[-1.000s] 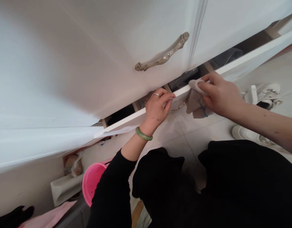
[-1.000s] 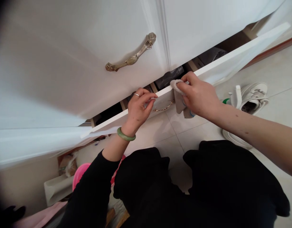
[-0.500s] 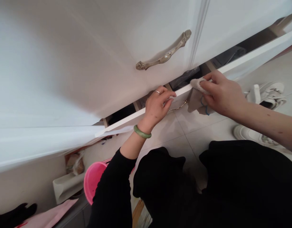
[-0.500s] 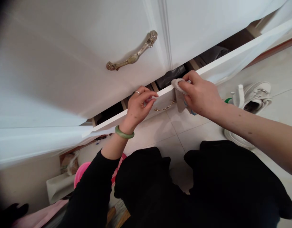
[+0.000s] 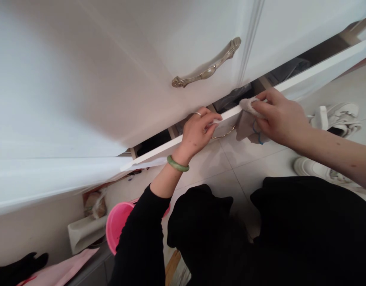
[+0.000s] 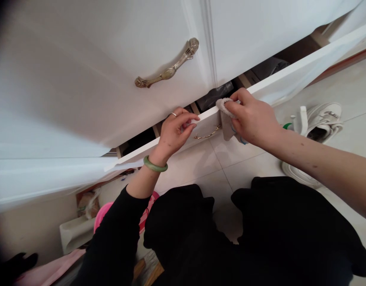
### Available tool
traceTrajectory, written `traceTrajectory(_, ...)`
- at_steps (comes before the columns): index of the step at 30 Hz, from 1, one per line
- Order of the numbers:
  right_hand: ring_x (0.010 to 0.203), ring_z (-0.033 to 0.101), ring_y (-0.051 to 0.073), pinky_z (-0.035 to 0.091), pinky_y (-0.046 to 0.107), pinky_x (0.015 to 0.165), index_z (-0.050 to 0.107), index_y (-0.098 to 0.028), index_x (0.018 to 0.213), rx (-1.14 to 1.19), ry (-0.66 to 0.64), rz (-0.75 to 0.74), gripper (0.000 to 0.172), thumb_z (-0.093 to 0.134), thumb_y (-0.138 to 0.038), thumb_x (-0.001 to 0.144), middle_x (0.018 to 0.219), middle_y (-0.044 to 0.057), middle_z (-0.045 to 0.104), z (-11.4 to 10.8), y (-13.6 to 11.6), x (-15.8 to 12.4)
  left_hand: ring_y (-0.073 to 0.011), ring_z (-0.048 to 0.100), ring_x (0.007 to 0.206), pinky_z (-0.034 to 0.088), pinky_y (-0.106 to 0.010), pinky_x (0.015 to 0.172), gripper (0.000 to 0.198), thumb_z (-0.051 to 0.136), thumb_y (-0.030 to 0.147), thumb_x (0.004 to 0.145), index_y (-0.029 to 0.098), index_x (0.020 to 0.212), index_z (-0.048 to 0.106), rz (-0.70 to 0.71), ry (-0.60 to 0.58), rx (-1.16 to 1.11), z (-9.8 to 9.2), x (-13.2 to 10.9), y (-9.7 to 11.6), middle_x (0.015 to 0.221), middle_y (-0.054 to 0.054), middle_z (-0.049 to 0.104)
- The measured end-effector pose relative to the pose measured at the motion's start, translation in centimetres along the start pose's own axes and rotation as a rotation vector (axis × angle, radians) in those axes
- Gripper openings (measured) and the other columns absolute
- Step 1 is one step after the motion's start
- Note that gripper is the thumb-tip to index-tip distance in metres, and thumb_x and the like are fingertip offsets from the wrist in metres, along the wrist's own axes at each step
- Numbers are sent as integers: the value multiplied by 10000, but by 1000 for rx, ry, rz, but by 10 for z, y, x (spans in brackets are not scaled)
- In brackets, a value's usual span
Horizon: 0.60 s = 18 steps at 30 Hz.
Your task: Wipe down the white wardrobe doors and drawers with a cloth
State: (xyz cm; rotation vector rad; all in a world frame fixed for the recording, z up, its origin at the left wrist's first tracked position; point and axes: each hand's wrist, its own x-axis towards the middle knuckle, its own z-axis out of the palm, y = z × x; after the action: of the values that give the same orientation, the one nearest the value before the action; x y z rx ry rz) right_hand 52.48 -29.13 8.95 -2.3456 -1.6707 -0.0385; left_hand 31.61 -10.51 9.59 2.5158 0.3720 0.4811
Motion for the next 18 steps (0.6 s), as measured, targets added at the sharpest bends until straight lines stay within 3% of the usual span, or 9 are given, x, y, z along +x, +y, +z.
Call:
traceTrajectory(8,916,642,244,281,322,580,708,-217,1267,4,9,-5,425,434,-276,947,1365,129,685,0,-1,1,-142,599,798,492,-295,768,152,617,113,966,225,955,720,5,1,19,1,1,2,1052,-34,700)
traceTrajectory(14,903,645,235,302,313,578,706,-225,1257,17,31,-27,427,426,-268,938,1363,123,691,1,2,1,-155,626,814,515,-304,796,212,638,224,1028,250,1216,732,-7,10,27,0,-2,0,1052,-31,703)
traceTrajectory(18,902,636,233,295,312,583,693,-232,1251,27,26,-20,408,461,-251,916,1373,117,692,0,1,0,-144,632,807,499,-296,770,124,644,227,1025,248,1055,763,-33,34,21,2,-1,2,1045,-22,713)
